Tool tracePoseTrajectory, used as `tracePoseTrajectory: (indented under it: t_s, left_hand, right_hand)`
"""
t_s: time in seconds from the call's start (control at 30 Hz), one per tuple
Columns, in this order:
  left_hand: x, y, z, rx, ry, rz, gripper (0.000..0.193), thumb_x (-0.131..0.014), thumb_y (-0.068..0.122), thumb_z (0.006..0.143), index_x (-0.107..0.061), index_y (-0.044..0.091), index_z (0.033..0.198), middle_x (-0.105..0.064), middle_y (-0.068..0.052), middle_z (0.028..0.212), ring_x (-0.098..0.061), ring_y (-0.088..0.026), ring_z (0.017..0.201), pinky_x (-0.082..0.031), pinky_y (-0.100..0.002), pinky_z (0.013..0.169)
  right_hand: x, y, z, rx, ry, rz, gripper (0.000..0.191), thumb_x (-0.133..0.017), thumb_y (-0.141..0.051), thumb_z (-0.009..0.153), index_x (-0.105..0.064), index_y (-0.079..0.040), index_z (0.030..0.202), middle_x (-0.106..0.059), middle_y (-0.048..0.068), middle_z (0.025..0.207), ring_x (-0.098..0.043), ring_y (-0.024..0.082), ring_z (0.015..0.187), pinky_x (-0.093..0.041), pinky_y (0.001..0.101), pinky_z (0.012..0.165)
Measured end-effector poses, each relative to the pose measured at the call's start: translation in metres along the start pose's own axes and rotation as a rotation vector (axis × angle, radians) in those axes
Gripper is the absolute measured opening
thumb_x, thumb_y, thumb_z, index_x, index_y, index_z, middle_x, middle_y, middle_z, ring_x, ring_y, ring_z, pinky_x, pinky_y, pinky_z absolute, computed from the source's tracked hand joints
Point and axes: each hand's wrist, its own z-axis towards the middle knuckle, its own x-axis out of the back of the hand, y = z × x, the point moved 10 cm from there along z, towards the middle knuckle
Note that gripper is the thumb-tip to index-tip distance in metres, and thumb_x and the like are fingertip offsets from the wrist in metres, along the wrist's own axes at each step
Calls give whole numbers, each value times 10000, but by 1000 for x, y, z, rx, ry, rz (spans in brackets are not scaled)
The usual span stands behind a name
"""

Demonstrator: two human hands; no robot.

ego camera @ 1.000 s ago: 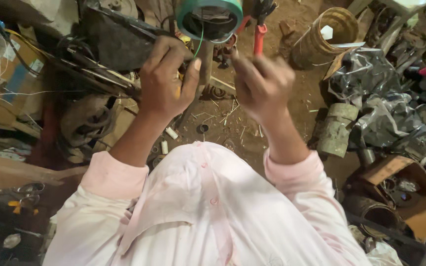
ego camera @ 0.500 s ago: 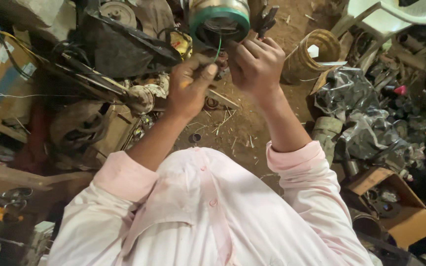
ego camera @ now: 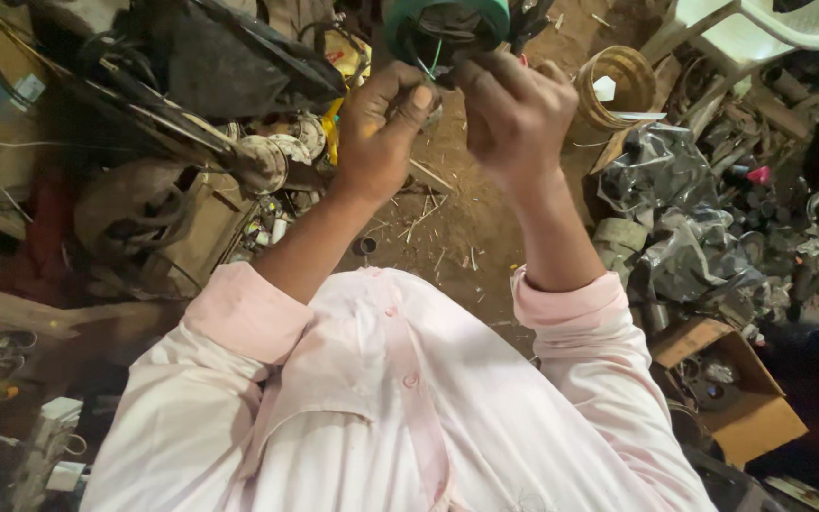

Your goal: The person winds copper wire into the open housing of an electric motor stator, feeding and pressing the wire by hand. They then pick up red-handled pliers to cut and strip the wire ends and continue arranging the wound wire inside the motor.

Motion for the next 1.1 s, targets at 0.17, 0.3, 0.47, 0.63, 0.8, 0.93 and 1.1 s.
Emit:
tracePoseTrajectory:
  t_s: [0.17, 0.3, 0.47, 0.63, 0.8, 0.93, 1.1]
  left_hand:
    - [-3, 22, -13, -131, 71, 296, 108, -652, 150, 1047, -677, 49, 1078, -668, -40, 964, -594, -178, 901, -490, -307, 828]
    - [-8, 40, -16, -304, 66, 406, 86, -647, 105, 1040, -672, 49, 1100, -685, -103, 1108, -641, -295, 1058, -510, -378, 967]
    - [-9, 43, -21, -330, 88, 449, 192, -650, 170, 1018, -691, 36, 1149, -659, -132, 1145, -586, -348, 1050, -490, -402, 919]
    - [-14, 38, -13, -284, -105, 446, 87, -669, 153, 1016, -683, 87, 1070, -673, -101, 1099, -635, -305, 974, -512, -394, 879]
    - [-13, 59, -8, -543, -187, 783, 157, -737, 43, 934, -728, 51, 1090, -703, -119, 1100, -630, -352, 1019, -537, -455, 895]
    - [-15, 73, -6, -629, -172, 790, 163, -754, 0, 879, -736, 23, 1040, -712, -133, 1096, -667, -365, 1002, -565, -436, 852]
    - [-17, 81, -2, -656, -147, 767, 222, -775, -22, 829, -761, -20, 1051, -724, -129, 1053, -700, -340, 915, -568, -427, 817]
  right_hand:
    - [-8, 6, 5, -35, -123, 62, 285, -726, -6, 875, -762, -133, 1127, -648, 36, 879, -613, 253, 677, -441, 374, 619]
    - [-14, 3, 8, -18, -167, 42, 247, -698, -24, 871, -725, -133, 1090, -602, 27, 859, -611, 247, 702, -421, 384, 631]
    - [-15, -3, 8, -44, -141, 1, 177, -697, -95, 858, -676, -110, 1033, -548, 46, 866, -625, 251, 794, -407, 402, 665]
    - [-14, 1, 2, -88, -173, 48, 104, -716, -118, 914, -654, -109, 996, -545, 54, 882, -620, 257, 799, -415, 410, 691]
    - [-11, 4, -5, -63, -212, 189, 217, -720, -36, 895, -652, -30, 1100, -597, 94, 979, -611, 301, 818, -461, 414, 725]
    - [0, -3, -4, 23, -74, 175, 295, -732, -4, 916, -634, -20, 1194, -653, 119, 1099, -659, 304, 880, -511, 418, 776]
    - [9, -1, -8, 43, 91, 74, 195, -750, 22, 899, -658, -33, 1062, -678, 111, 1080, -682, 272, 832, -492, 392, 688]
